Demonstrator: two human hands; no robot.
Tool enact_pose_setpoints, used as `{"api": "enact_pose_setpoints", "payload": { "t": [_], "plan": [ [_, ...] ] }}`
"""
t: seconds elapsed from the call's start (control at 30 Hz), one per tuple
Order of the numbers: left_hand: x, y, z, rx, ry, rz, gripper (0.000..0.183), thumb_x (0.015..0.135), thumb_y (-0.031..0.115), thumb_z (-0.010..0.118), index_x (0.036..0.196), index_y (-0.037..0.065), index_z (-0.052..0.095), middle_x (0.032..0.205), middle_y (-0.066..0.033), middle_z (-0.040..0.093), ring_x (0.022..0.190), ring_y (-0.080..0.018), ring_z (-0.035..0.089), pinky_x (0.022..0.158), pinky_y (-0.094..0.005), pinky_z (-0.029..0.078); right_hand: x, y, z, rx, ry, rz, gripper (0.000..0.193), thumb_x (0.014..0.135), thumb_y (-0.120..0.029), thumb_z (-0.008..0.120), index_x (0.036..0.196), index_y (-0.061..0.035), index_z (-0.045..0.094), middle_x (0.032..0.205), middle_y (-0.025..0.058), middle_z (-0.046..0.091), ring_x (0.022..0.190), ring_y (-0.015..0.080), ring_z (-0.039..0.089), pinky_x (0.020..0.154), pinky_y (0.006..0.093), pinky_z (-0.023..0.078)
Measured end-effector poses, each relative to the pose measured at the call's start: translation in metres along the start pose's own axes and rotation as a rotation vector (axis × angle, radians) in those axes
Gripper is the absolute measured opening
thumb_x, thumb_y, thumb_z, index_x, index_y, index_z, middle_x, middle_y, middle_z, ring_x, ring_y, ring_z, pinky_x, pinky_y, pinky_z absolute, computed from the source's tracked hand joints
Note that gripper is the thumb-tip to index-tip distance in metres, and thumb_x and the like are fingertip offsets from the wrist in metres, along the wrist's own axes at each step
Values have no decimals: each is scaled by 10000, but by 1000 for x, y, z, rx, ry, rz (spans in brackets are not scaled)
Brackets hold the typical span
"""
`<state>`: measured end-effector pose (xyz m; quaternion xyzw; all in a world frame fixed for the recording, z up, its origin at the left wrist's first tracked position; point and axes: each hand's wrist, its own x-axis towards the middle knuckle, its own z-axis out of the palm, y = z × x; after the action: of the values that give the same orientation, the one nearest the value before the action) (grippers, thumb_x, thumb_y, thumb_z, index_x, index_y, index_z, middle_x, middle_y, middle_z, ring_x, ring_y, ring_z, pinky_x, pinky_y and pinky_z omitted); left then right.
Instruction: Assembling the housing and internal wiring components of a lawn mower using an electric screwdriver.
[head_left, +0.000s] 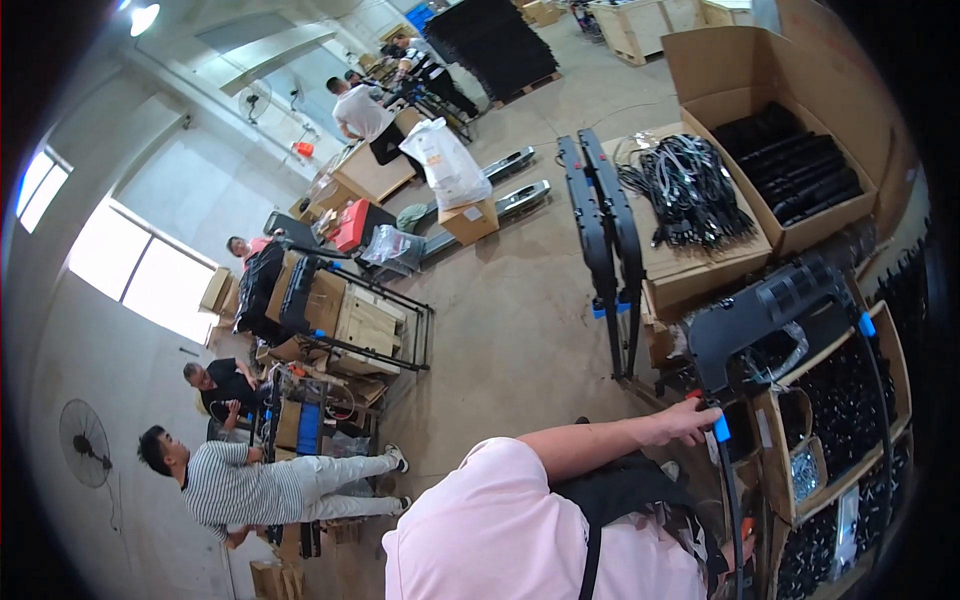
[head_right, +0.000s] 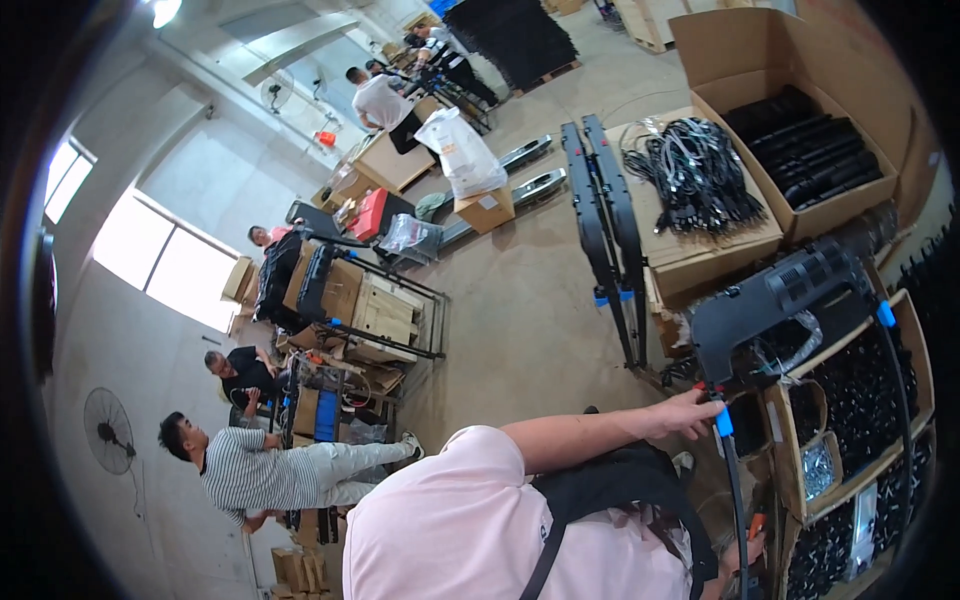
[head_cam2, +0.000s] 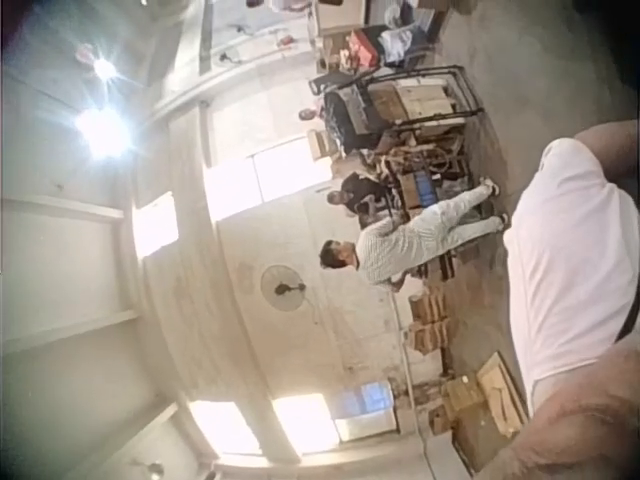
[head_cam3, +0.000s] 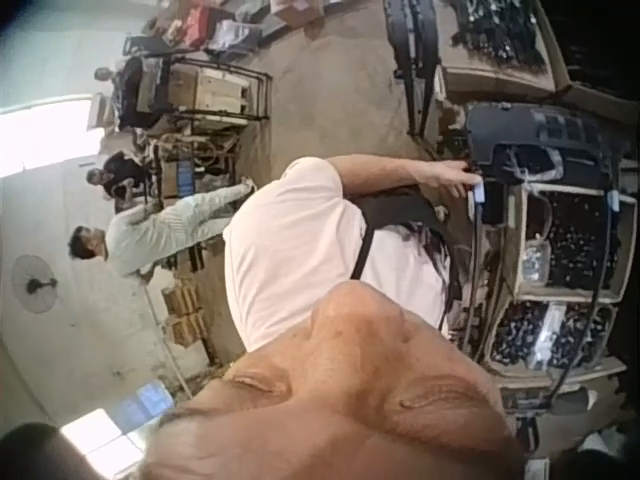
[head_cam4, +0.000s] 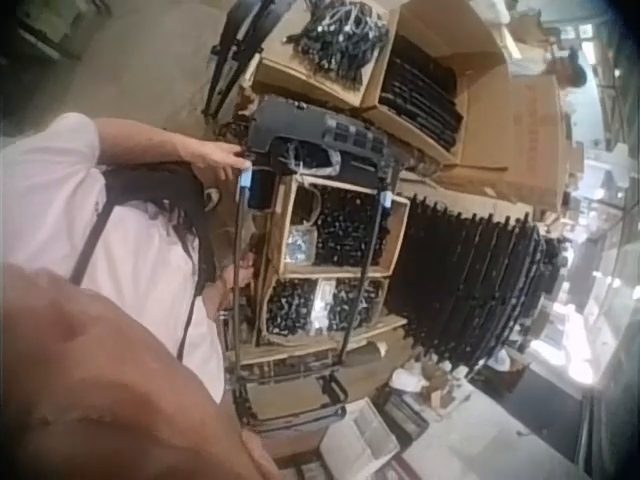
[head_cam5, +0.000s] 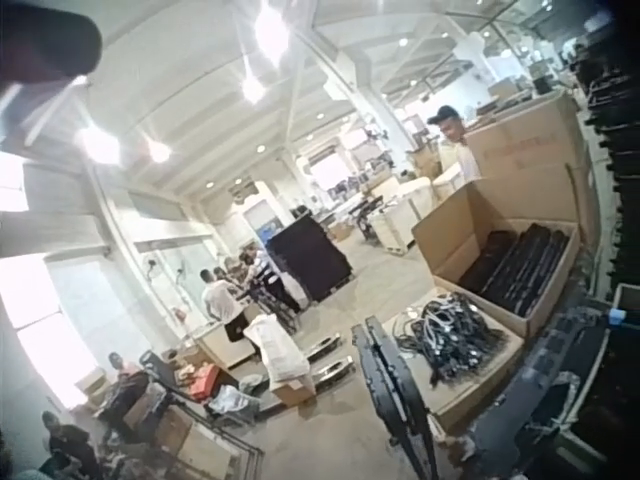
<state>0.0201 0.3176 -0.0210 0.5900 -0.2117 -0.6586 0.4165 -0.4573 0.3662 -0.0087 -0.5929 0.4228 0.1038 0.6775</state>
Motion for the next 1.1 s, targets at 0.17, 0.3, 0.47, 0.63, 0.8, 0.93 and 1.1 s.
{"api": "enact_pose_setpoints", "payload": {
  "t": [0.17,0.3,0.47,0.63,0.8,0.93,1.1],
  "plan": [
    [1,11,19,-142,39,-46,919,980,655,665,1592,74,302,1418,-194,580,1200,-350,648,1002,-474,544,-18,-37,-32,-62,77,22,297,882,-136,729,1151,-9,713,902,99,719,835,238,671,802,395,560],
    [0,2,29,-194,42,-28,896,968,648,692,1541,72,314,1363,-174,615,1206,-344,643,1009,-485,536,-15,-81,-54,-113,163,29,305,879,-128,723,1153,6,727,897,103,732,845,239,685,808,391,562],
    [15,-6,33,-230,-22,12,804,993,629,672,1478,77,346,1281,-149,639,1127,-293,664,939,-449,542,-13,-155,-108,-312,443,-163,340,868,-115,664,1164,49,704,1013,196,748,961,330,734,889,427,558],
    [12,-8,26,-175,16,53,634,1016,628,639,1274,77,460,1136,-110,668,939,-187,682,735,-328,548,72,-199,-288,-771,942,-434,439,1030,-210,638,1408,6,588,1402,220,618,1315,407,562,1146,448,414],
    [13,-9,29,-122,40,47,893,947,733,650,1352,-28,415,1129,-163,668,960,-260,720,803,-401,606,174,-226,-422,-1069,1163,-303,580,1089,-396,554,1500,11,522,1478,258,570,1355,426,560,1126,485,442],
    [14,-22,31,-104,123,39,1029,935,767,628,1463,-58,313,1184,-191,640,923,-276,734,760,-417,602,264,-230,-476,-851,821,-166,712,1101,-564,451,1363,78,615,1220,251,704,1172,418,652,1061,479,492],
    [21,-20,34,-68,114,45,974,941,795,565,1514,32,370,1247,-211,659,939,-326,749,832,-482,623,332,-195,-510,-661,596,-187,771,1072,-679,415,1064,31,715,835,185,699,785,319,691,707,414,542]
  ]
}}
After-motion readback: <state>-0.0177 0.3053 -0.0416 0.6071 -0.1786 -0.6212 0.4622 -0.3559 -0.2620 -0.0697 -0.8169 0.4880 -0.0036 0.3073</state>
